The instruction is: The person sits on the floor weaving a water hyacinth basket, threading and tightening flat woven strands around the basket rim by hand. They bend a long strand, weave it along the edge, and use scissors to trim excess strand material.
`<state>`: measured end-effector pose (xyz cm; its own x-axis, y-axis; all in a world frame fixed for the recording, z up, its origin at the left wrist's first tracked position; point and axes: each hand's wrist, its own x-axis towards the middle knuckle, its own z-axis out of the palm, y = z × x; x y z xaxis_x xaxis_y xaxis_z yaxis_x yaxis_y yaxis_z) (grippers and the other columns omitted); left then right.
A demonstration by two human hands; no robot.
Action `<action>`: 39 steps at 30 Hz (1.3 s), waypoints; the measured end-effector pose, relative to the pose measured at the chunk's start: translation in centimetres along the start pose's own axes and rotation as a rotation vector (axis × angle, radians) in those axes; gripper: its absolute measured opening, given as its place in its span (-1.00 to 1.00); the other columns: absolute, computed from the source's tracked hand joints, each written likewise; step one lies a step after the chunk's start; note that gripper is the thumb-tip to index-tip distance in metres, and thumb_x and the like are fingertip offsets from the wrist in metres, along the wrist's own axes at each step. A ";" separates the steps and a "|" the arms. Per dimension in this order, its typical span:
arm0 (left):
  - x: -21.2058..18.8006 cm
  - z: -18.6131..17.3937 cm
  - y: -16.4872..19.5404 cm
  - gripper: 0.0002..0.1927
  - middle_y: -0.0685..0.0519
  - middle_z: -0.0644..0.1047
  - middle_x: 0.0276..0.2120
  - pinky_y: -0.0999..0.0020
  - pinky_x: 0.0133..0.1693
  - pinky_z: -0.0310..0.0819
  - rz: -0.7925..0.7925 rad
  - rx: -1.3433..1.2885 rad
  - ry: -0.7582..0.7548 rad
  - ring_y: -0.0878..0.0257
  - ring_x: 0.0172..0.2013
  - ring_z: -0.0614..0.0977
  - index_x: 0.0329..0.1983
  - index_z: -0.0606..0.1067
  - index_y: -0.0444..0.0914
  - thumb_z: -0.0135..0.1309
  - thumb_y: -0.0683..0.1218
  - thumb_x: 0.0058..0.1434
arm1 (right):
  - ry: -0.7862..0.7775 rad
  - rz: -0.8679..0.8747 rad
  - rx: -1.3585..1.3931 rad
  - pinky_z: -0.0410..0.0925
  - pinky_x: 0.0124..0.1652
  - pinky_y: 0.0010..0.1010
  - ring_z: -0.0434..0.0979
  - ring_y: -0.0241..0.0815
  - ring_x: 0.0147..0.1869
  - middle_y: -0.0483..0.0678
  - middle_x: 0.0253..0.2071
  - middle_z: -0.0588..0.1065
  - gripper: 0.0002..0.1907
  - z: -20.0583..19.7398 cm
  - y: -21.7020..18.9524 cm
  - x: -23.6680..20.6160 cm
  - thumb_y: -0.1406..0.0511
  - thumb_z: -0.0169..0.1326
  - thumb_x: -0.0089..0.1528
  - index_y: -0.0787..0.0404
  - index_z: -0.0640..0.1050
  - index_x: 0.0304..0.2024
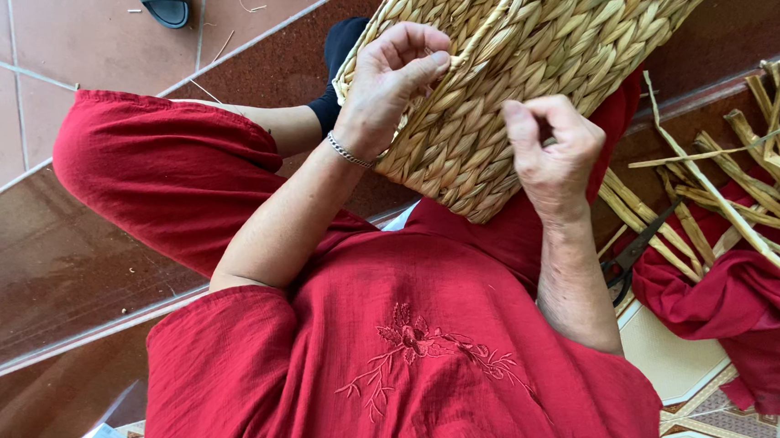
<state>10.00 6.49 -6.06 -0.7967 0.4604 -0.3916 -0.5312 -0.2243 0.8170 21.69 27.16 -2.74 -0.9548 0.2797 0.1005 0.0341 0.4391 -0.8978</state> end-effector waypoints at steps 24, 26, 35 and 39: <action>-6.1 -0.8 5.1 -0.92 0.12 0.52 -0.26 0.51 -0.12 0.45 0.379 0.964 -0.039 0.41 -0.23 0.46 -0.05 0.49 -0.37 0.08 -0.24 0.62 | 0.292 0.123 -0.123 0.33 0.33 -0.13 0.34 0.17 0.38 0.22 0.28 0.28 -0.49 2.9 -3.2 -11.9 0.34 0.33 0.23 0.27 0.44 0.18; -6.1 -1.8 4.9 -0.92 0.10 0.52 -0.24 0.51 -0.13 0.46 0.429 0.983 -0.023 0.40 -0.24 0.46 -0.07 0.49 -0.37 0.10 -0.26 0.62 | 0.315 0.102 -0.106 0.33 0.32 -0.14 0.33 0.15 0.38 0.22 0.28 0.25 -0.49 3.7 -3.3 -11.3 0.33 0.34 0.23 0.25 0.45 0.18; -4.5 -3.2 4.4 -0.99 0.02 0.59 -0.13 0.50 -0.08 0.55 0.570 0.926 -0.033 0.37 -0.18 0.57 0.01 0.53 -0.41 0.12 -0.33 0.59 | 0.420 0.282 0.020 0.45 -0.13 -0.35 0.56 -0.20 -0.12 -0.11 -0.16 0.55 -0.83 0.7 2.3 -10.5 0.33 0.20 0.37 0.19 0.58 0.01; -4.2 -2.9 4.3 -0.94 0.07 0.58 -0.26 0.55 -0.22 0.49 0.472 0.730 -0.007 0.40 -0.31 0.55 -0.03 0.49 -0.38 0.12 -0.30 0.49 | 0.654 0.189 -0.490 0.34 -0.01 -0.18 0.46 -0.07 -0.07 -0.09 -0.23 0.55 -0.90 -4.4 9.7 -11.3 0.39 0.23 0.31 0.15 0.61 -0.13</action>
<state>10.20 1.11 -2.14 -0.8842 0.4636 0.0575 0.1740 0.2125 0.9615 34.13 32.03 -10.70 -0.5620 0.7580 0.3311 0.4445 0.6143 -0.6519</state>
